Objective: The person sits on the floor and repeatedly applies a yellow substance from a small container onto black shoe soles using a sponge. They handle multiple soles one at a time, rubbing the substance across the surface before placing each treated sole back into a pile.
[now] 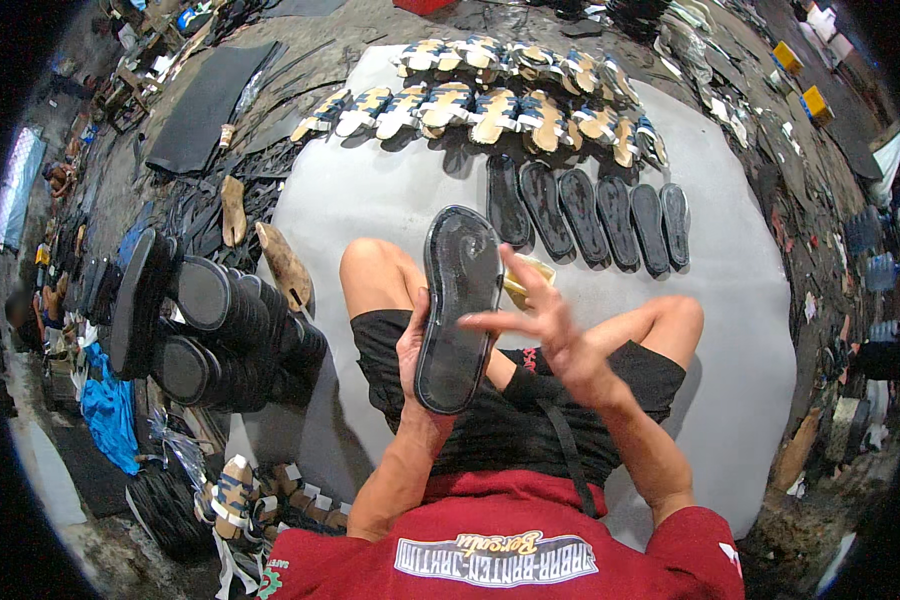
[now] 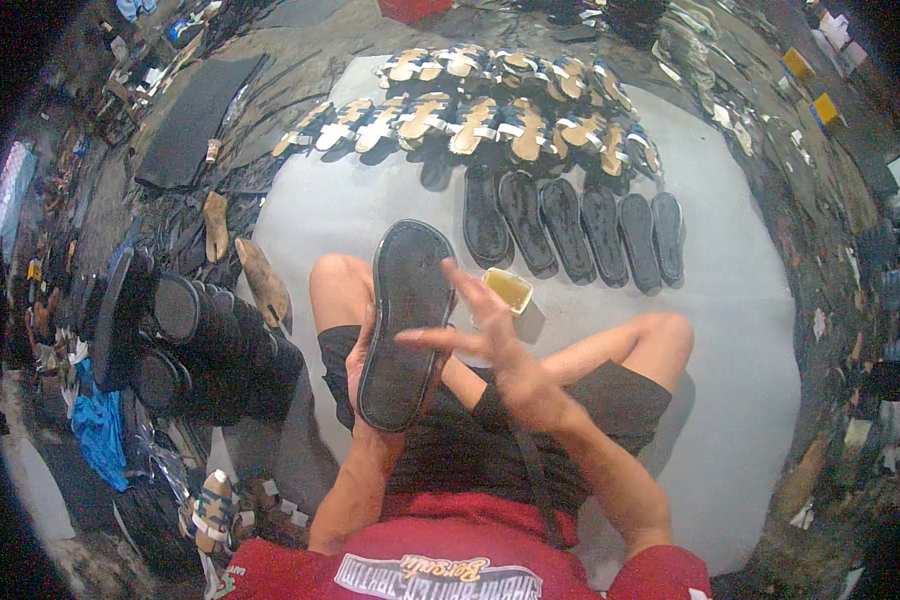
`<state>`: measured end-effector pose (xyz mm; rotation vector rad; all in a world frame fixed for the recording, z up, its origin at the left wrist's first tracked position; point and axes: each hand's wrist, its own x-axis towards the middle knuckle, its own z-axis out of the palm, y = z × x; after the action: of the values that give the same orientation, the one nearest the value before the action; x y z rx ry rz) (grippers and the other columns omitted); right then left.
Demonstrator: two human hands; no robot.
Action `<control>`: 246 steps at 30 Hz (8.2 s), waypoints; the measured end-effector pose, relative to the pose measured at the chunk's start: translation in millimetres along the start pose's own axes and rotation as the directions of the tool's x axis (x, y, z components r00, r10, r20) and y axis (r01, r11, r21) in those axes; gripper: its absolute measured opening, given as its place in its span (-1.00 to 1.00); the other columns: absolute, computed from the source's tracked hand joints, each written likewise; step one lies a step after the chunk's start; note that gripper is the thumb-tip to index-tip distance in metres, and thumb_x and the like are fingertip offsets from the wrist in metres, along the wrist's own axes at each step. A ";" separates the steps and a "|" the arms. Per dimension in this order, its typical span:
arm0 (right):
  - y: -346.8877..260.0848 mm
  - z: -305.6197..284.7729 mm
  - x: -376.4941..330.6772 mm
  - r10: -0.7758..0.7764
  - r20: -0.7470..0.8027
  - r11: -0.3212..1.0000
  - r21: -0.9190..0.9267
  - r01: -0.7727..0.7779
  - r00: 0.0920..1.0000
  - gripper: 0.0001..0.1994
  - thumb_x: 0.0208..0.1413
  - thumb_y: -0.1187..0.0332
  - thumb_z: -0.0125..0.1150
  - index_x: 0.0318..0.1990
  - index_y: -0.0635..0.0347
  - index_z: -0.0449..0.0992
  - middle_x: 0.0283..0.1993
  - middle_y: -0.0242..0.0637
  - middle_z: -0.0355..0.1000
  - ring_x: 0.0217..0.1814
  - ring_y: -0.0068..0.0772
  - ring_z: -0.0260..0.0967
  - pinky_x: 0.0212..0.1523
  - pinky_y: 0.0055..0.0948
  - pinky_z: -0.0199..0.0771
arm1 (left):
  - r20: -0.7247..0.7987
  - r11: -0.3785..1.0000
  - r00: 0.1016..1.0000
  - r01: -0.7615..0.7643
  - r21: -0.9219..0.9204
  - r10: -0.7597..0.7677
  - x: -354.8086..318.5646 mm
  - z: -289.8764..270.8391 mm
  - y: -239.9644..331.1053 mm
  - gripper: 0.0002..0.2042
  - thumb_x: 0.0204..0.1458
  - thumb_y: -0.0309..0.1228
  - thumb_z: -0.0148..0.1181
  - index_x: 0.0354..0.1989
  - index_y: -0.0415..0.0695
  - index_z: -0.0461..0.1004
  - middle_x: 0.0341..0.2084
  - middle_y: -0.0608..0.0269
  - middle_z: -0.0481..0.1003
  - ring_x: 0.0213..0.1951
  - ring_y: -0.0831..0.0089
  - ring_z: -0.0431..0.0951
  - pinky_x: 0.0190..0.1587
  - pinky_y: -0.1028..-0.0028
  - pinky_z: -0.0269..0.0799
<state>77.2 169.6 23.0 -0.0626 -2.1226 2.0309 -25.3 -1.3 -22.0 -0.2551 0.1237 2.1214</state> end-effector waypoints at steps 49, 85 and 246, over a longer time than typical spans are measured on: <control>-20.4 32.4 -22.7 0.034 0.377 0.452 -0.832 0.323 0.926 -0.38 0.45 -0.29 -0.07 0.62 -0.67 0.16 0.81 -0.39 -0.24 0.83 -0.08 -0.48 0.65 0.26 -0.63 | 0.016 0.985 0.985 0.175 -0.005 -0.174 -11.9 1.7 13.9 -0.49 0.54 -0.07 -0.20 0.35 -0.17 0.48 0.13 -0.06 0.64 0.03 0.07 0.74 0.11 0.04 0.72; -26.9 27.2 -11.8 -0.021 -0.071 0.782 -0.622 -0.028 0.997 0.15 0.02 -0.20 0.58 0.64 0.14 0.09 0.28 -0.19 0.57 0.36 -0.25 0.45 0.47 0.04 -0.13 | 0.118 0.612 0.902 -0.373 0.698 0.415 -16.1 11.9 -23.2 -0.17 0.47 0.26 -0.27 0.69 -0.08 -0.16 0.19 0.13 0.41 0.23 0.34 0.46 0.40 0.29 0.34; 10.7 1.3 -1.6 -0.099 0.088 0.955 -0.270 0.120 0.991 -0.29 0.58 -0.17 -0.49 0.54 0.05 0.38 0.76 -0.05 -0.13 0.80 0.04 -0.35 0.68 0.09 -0.45 | -0.030 0.990 0.996 -0.082 0.111 0.086 -20.2 20.4 4.2 -0.34 0.44 0.01 -0.15 0.41 -0.37 0.37 0.22 -0.19 0.57 0.04 0.01 0.70 0.15 0.11 0.66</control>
<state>77.4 168.7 12.2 0.0886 -2.3831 1.6910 -21.1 -16.3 2.5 -0.2247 0.2743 2.1857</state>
